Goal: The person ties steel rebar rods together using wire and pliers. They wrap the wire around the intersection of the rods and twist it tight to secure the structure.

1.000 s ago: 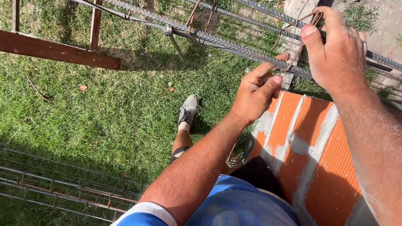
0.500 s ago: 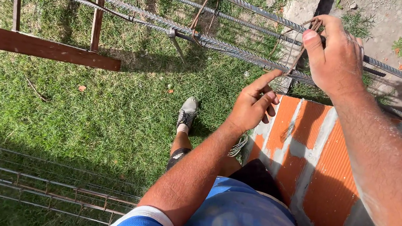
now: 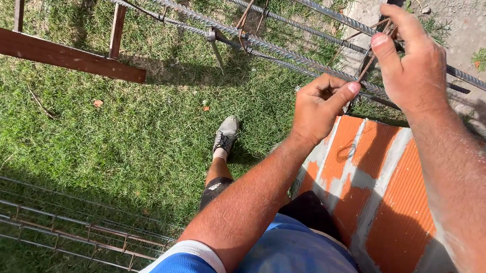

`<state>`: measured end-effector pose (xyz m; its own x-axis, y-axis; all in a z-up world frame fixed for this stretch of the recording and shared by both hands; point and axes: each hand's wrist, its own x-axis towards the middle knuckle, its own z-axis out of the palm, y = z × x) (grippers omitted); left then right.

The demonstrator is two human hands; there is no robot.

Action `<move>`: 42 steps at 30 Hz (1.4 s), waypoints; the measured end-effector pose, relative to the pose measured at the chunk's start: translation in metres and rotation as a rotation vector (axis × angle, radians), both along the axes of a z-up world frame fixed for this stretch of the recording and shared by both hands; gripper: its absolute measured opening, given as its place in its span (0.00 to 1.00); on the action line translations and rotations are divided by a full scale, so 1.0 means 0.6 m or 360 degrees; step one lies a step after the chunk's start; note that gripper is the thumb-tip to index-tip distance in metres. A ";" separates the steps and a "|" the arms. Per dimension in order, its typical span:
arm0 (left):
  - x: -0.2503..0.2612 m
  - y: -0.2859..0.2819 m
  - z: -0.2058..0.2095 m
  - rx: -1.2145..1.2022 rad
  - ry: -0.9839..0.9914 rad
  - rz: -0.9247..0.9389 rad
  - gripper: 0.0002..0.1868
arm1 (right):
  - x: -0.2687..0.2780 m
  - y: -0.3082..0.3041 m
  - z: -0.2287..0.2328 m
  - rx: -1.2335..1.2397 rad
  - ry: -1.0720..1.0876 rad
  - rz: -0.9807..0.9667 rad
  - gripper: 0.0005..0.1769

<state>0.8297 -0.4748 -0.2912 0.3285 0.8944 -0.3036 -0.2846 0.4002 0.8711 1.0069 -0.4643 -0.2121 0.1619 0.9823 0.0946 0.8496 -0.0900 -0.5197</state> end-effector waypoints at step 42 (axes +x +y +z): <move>-0.001 0.004 0.008 -0.0029 0.0012 -0.0052 0.14 | 0.069 0.051 0.064 -0.0175 -0.0449 0.0600 0.07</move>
